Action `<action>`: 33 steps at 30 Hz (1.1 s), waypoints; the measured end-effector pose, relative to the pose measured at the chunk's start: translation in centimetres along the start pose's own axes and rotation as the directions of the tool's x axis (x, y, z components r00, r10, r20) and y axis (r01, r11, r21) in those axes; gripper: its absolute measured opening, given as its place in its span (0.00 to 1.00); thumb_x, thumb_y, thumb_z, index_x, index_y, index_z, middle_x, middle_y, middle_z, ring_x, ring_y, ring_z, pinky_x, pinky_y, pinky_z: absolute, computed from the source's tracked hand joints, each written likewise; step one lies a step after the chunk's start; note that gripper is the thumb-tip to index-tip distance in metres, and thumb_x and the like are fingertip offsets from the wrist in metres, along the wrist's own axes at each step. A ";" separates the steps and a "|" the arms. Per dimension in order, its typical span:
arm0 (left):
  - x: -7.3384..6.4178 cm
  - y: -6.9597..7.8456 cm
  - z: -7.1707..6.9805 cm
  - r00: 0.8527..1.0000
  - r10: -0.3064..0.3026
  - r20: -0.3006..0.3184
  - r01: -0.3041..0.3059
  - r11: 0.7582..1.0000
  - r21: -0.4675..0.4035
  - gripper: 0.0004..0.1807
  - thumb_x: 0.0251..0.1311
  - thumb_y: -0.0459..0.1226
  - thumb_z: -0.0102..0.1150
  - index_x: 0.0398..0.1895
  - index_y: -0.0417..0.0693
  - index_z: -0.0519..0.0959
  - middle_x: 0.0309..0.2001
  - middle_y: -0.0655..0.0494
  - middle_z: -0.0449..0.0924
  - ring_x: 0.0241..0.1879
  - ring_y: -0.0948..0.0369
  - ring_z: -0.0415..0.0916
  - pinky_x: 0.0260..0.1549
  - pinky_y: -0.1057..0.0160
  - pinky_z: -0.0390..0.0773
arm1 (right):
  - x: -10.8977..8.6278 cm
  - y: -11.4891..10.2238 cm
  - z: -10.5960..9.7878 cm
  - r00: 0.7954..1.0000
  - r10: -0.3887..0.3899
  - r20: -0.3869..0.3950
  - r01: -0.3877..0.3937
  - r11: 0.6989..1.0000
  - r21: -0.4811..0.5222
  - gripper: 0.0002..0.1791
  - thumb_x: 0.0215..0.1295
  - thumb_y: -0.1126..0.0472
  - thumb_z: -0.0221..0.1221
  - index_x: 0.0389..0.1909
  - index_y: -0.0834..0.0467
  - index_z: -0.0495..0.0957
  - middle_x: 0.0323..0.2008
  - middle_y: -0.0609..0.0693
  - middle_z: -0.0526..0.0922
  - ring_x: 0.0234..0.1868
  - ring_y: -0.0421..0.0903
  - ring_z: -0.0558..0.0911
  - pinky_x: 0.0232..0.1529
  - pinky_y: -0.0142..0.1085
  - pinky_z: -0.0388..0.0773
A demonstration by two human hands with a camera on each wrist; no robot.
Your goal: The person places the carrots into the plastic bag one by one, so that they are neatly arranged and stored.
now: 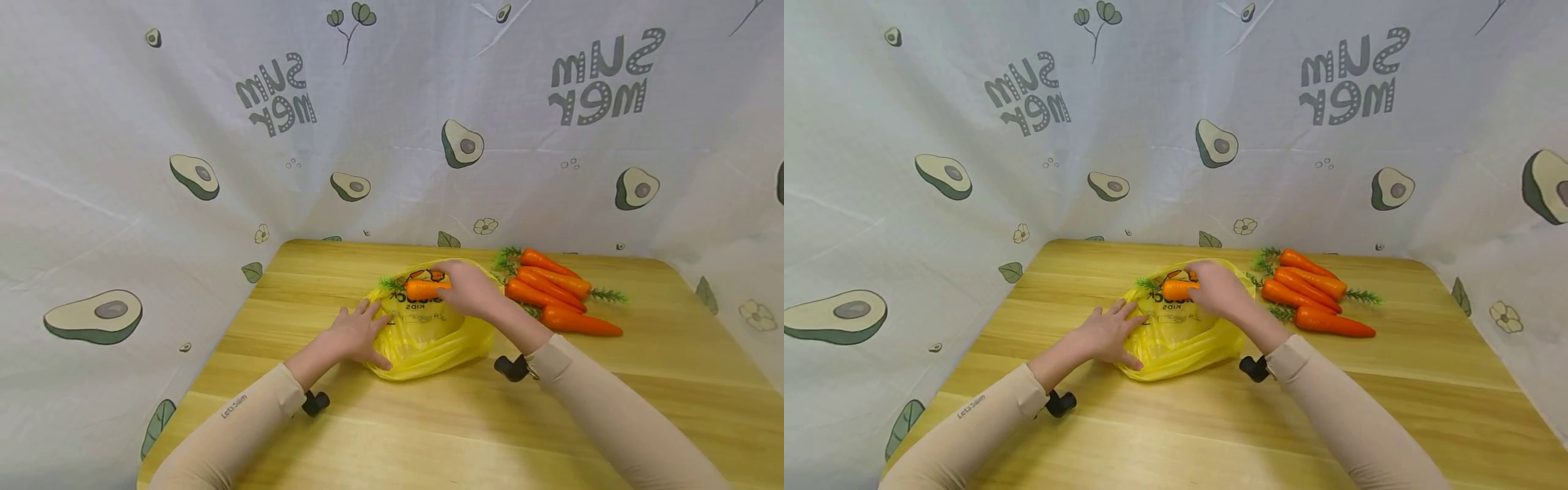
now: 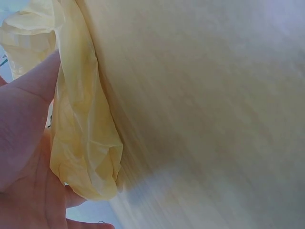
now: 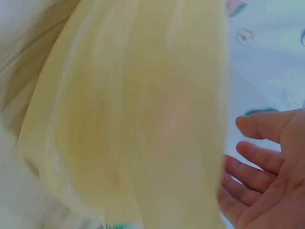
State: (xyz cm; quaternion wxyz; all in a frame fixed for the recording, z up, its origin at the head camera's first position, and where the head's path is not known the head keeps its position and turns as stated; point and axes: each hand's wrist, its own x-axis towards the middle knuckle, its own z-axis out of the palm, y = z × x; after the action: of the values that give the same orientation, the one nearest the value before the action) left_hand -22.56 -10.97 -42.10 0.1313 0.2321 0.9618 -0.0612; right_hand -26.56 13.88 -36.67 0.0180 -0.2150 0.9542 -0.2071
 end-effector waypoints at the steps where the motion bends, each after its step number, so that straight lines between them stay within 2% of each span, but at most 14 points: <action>1: 0.0 0.0 0.0 1.000 0.001 0.000 -0.001 1.000 -0.001 0.59 0.46 0.74 0.63 0.80 0.60 0.58 0.81 0.49 0.49 0.80 0.46 0.45 0.67 0.34 0.61 | -0.3 0.2 -0.5 1.000 0.002 -0.004 -0.002 1.000 0.013 0.28 0.70 0.60 0.61 0.69 0.61 0.71 0.66 0.61 0.76 0.64 0.61 0.77 0.58 0.54 0.76; 4: -0.1 0.1 -0.1 1.000 -0.002 0.006 0.002 1.000 -0.011 0.59 0.46 0.73 0.64 0.80 0.60 0.58 0.81 0.49 0.48 0.80 0.46 0.45 0.68 0.34 0.61 | -1.3 0.8 -1.7 1.000 0.010 -0.016 -0.009 0.999 0.048 0.28 0.70 0.59 0.61 0.69 0.60 0.71 0.65 0.62 0.76 0.64 0.61 0.76 0.55 0.54 0.77; 8: -0.2 0.0 -0.1 1.000 0.002 0.008 -0.002 1.000 -0.021 0.59 0.47 0.73 0.64 0.80 0.59 0.58 0.81 0.49 0.48 0.80 0.46 0.45 0.68 0.35 0.61 | -2.5 1.6 -3.1 0.999 0.022 -0.035 -0.020 0.998 0.051 0.28 0.70 0.59 0.61 0.70 0.59 0.71 0.65 0.62 0.77 0.64 0.62 0.76 0.58 0.57 0.76; 15: -0.1 -0.1 0.2 0.999 0.031 -0.024 -0.031 0.999 -0.030 0.58 0.47 0.72 0.65 0.78 0.56 0.61 0.80 0.48 0.50 0.79 0.45 0.47 0.66 0.35 0.64 | -4.7 3.3 -5.0 0.997 0.046 -0.054 -0.042 0.996 0.077 0.28 0.70 0.58 0.61 0.70 0.60 0.71 0.64 0.63 0.77 0.63 0.62 0.76 0.58 0.59 0.75; 21: 0.0 -0.1 0.2 0.999 0.035 -0.019 -0.035 0.998 -0.048 0.58 0.46 0.72 0.65 0.78 0.56 0.61 0.80 0.47 0.50 0.79 0.44 0.47 0.66 0.35 0.64 | -6.8 5.6 -5.9 0.995 0.080 -0.051 -0.074 0.991 0.109 0.28 0.71 0.55 0.61 0.69 0.58 0.72 0.62 0.63 0.78 0.61 0.62 0.77 0.51 0.55 0.79; 24: 0.0 -0.2 0.2 0.999 0.033 -0.020 -0.034 0.998 -0.051 0.58 0.46 0.72 0.65 0.78 0.55 0.61 0.80 0.47 0.50 0.79 0.44 0.47 0.66 0.35 0.63 | -7.7 6.7 -6.3 0.994 0.090 -0.057 -0.083 0.989 0.121 0.28 0.71 0.54 0.61 0.69 0.58 0.72 0.62 0.62 0.78 0.61 0.62 0.76 0.54 0.57 0.77; 31: 0.0 -0.3 0.1 0.999 0.034 -0.017 -0.036 0.996 -0.076 0.58 0.46 0.71 0.66 0.79 0.55 0.60 0.80 0.46 0.50 0.79 0.44 0.46 0.67 0.35 0.63 | -9.2 8.4 -6.8 0.993 0.111 -0.049 -0.106 0.989 0.102 0.35 0.70 0.41 0.60 0.69 0.59 0.71 0.61 0.65 0.79 0.59 0.64 0.79 0.56 0.61 0.75; 33: 0.0 -0.3 0.1 0.999 0.037 -0.016 -0.038 0.996 -0.075 0.59 0.46 0.71 0.66 0.79 0.55 0.60 0.80 0.46 0.50 0.79 0.44 0.47 0.67 0.36 0.63 | -9.6 8.9 -6.9 0.993 0.108 -0.048 -0.103 0.989 0.103 0.35 0.70 0.43 0.61 0.69 0.60 0.71 0.62 0.66 0.78 0.59 0.65 0.79 0.56 0.61 0.75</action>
State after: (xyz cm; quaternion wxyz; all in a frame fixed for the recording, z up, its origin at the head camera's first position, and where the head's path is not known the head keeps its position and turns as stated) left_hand -22.70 -11.25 -42.23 0.1340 0.2455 0.9599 -0.0208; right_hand -22.27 27.82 -34.49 0.0140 -0.1574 0.9529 -0.2590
